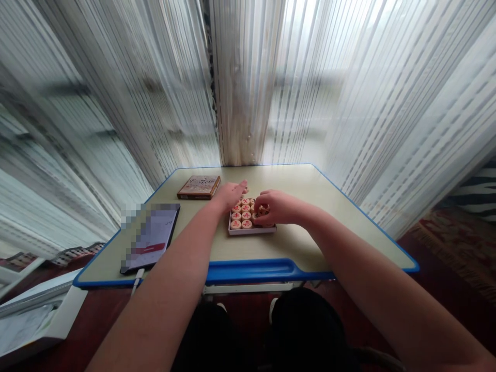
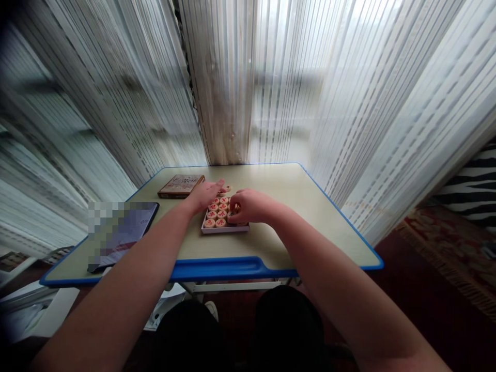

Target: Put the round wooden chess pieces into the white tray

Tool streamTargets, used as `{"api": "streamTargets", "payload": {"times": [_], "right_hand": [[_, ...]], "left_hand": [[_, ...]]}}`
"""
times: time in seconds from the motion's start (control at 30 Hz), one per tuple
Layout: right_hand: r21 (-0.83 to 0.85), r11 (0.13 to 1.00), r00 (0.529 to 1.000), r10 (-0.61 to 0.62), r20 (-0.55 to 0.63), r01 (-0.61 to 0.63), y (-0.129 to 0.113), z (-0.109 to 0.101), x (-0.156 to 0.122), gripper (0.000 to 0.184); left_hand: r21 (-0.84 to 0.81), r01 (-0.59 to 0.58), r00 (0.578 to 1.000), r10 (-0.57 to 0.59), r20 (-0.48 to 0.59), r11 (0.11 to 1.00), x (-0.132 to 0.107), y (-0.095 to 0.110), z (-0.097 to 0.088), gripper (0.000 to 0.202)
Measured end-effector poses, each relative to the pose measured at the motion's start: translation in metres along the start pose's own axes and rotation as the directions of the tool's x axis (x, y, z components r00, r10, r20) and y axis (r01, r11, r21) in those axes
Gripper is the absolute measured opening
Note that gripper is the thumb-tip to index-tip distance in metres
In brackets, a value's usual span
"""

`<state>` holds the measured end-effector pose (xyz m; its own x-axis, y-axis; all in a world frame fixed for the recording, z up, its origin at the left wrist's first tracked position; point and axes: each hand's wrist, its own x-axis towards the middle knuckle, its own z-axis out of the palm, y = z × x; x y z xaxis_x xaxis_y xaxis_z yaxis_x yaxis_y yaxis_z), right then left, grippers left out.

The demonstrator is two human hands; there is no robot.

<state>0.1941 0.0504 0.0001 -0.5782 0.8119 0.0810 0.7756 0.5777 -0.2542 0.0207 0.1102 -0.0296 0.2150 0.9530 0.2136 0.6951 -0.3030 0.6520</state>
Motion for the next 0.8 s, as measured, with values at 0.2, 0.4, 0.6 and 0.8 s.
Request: {"api": "streamTargets", "payload": {"times": [0.2, 0.4, 0.6, 0.8], "right_hand": [[-0.029, 0.999, 0.999, -0.03, -0.014, 0.029, -0.0025, 0.0011, -0.0001, 0.023], [-0.002, 0.999, 0.999, -0.032, 0.015, 0.032, -0.005, -0.0015, -0.0015, 0.018], [0.01, 1.0, 1.0, -0.026, 0.011, 0.026, -0.0051, -0.0003, -0.0002, 0.015], [0.01, 1.0, 1.0, 0.01, -0.01, -0.01, -0.005, -0.0006, 0.0005, 0.021]], "left_hand": [[0.007, -0.009, 1.0, 0.009, 0.008, 1.0, 0.0012, -0.0011, 0.0002, 0.064], [-0.006, 0.01, 1.0, -0.01, 0.011, 1.0, 0.0003, 0.0004, 0.0002, 0.064], [0.025, -0.001, 1.0, 0.001, -0.016, 1.0, 0.0015, -0.0034, 0.0005, 0.066], [0.052, -0.001, 1.0, 0.003, -0.023, 0.999, 0.0016, -0.0041, -0.0005, 0.066]]}}
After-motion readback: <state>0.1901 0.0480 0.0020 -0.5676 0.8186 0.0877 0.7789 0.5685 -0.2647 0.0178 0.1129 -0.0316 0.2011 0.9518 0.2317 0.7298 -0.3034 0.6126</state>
